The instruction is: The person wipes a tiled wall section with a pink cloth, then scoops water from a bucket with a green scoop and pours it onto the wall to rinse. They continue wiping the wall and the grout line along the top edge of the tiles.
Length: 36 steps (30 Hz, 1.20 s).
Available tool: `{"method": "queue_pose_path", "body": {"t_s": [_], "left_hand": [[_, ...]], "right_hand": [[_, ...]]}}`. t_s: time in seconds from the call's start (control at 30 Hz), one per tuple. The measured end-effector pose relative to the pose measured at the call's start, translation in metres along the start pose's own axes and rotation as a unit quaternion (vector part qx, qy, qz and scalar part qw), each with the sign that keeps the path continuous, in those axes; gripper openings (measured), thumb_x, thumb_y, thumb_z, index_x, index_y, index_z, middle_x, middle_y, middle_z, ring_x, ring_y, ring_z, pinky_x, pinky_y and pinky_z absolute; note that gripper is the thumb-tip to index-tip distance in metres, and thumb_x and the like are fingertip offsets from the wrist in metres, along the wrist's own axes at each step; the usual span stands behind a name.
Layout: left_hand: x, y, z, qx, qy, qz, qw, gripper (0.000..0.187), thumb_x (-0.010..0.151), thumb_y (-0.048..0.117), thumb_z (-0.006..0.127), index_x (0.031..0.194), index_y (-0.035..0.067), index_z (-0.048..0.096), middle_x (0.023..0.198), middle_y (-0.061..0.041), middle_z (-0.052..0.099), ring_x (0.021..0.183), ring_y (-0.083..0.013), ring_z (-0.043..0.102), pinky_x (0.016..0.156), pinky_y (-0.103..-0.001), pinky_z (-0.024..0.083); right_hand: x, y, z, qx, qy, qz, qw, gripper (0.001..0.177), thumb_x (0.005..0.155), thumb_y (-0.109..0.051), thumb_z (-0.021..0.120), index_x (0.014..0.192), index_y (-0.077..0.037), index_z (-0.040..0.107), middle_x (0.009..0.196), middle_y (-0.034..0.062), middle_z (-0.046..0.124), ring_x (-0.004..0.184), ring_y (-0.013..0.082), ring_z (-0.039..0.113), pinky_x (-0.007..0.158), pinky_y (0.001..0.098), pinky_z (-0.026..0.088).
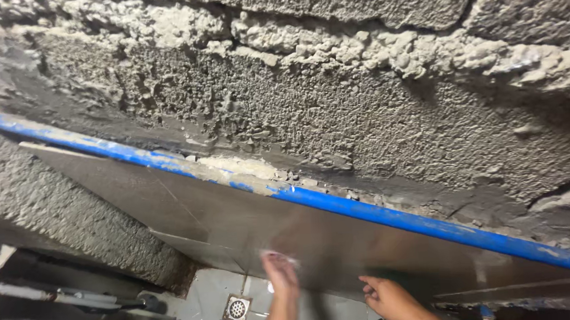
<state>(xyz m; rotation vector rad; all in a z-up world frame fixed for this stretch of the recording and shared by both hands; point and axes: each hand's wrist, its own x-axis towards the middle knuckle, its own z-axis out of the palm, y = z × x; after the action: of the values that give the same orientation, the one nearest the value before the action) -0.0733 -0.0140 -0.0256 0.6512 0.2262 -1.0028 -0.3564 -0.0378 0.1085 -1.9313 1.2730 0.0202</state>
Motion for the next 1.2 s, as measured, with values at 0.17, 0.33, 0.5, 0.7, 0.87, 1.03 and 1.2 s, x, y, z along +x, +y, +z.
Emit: {"method": "queue_pose_path", "body": {"t_s": [0.17,0.33,0.5,0.7,0.87,1.03,1.2], "left_hand": [[-0.045,-0.06,0.012,0.012,0.003,-0.04,0.999,0.071,0.101,0.056,0.047,0.152,0.008,0.037,0.154,-0.004,0.045,0.14,-0.0164,0.041,0.114,-0.037,0.036],[-0.025,-0.033,0.008,0.031,0.008,-0.075,0.997,0.072,0.097,0.066,0.037,0.145,0.013,0.043,0.141,-0.004,0.052,0.128,-0.0227,0.047,0.107,-0.043,0.034],[0.007,-0.006,0.006,0.016,0.044,-0.031,0.998,0.084,0.103,0.073,0.038,0.149,0.002,0.042,0.135,-0.01,0.044,0.124,-0.0224,0.04,0.119,-0.044,0.023],[-0.003,-0.016,0.018,0.029,0.068,0.025,0.997,0.08,0.098,0.069,0.038,0.153,0.011,0.031,0.155,-0.004,0.036,0.141,-0.0178,0.033,0.12,-0.04,0.02],[-0.062,-0.069,0.043,0.076,0.013,0.046,0.996,0.096,0.095,0.069,0.045,0.162,0.006,0.017,0.166,-0.014,0.019,0.154,-0.0268,0.018,0.125,-0.042,0.014],[-0.137,-0.145,0.063,0.299,-0.06,0.086,0.948,0.091,0.098,0.064,0.037,0.163,0.007,0.008,0.172,-0.006,0.003,0.158,-0.0215,-0.001,0.125,-0.037,0.001],[-0.098,-0.1,0.057,0.247,-0.041,0.138,0.958,0.08,0.102,0.059,0.037,0.158,0.004,0.021,0.167,-0.007,0.017,0.155,-0.0209,0.013,0.124,-0.035,0.009]], "right_hand": [[-0.003,-0.007,-0.008,-0.002,-0.001,-0.014,1.0,0.058,0.079,-0.013,0.07,0.136,-0.012,0.06,0.108,0.0055,0.077,0.092,0.018,0.075,0.086,0.0309,0.06],[-0.01,0.006,-0.01,0.001,-0.004,-0.027,1.0,0.058,0.08,-0.013,0.069,0.137,-0.012,0.06,0.109,0.0059,0.077,0.091,0.018,0.075,0.085,0.0309,0.061],[-0.021,0.05,-0.009,0.007,0.007,-0.022,1.0,0.059,0.08,-0.012,0.069,0.138,-0.011,0.059,0.109,0.0064,0.078,0.091,0.0178,0.076,0.085,0.0306,0.061],[-0.049,0.085,-0.025,0.0,0.013,-0.003,1.0,0.061,0.082,-0.016,0.07,0.142,-0.013,0.059,0.109,0.0067,0.078,0.095,0.0187,0.076,0.087,0.0317,0.061],[-0.06,0.083,-0.033,0.013,-0.012,-0.016,1.0,0.057,0.083,-0.017,0.07,0.138,-0.011,0.057,0.11,0.0065,0.078,0.094,0.0193,0.077,0.087,0.0324,0.061],[-0.065,0.076,-0.032,0.004,-0.03,-0.045,0.999,0.057,0.082,-0.016,0.069,0.137,-0.011,0.058,0.107,0.0069,0.078,0.088,0.0192,0.076,0.083,0.0318,0.062],[-0.07,0.085,-0.048,0.001,-0.034,-0.056,0.998,0.057,0.081,-0.015,0.07,0.137,-0.011,0.058,0.107,0.0064,0.077,0.088,0.0183,0.076,0.083,0.0317,0.061]]}}
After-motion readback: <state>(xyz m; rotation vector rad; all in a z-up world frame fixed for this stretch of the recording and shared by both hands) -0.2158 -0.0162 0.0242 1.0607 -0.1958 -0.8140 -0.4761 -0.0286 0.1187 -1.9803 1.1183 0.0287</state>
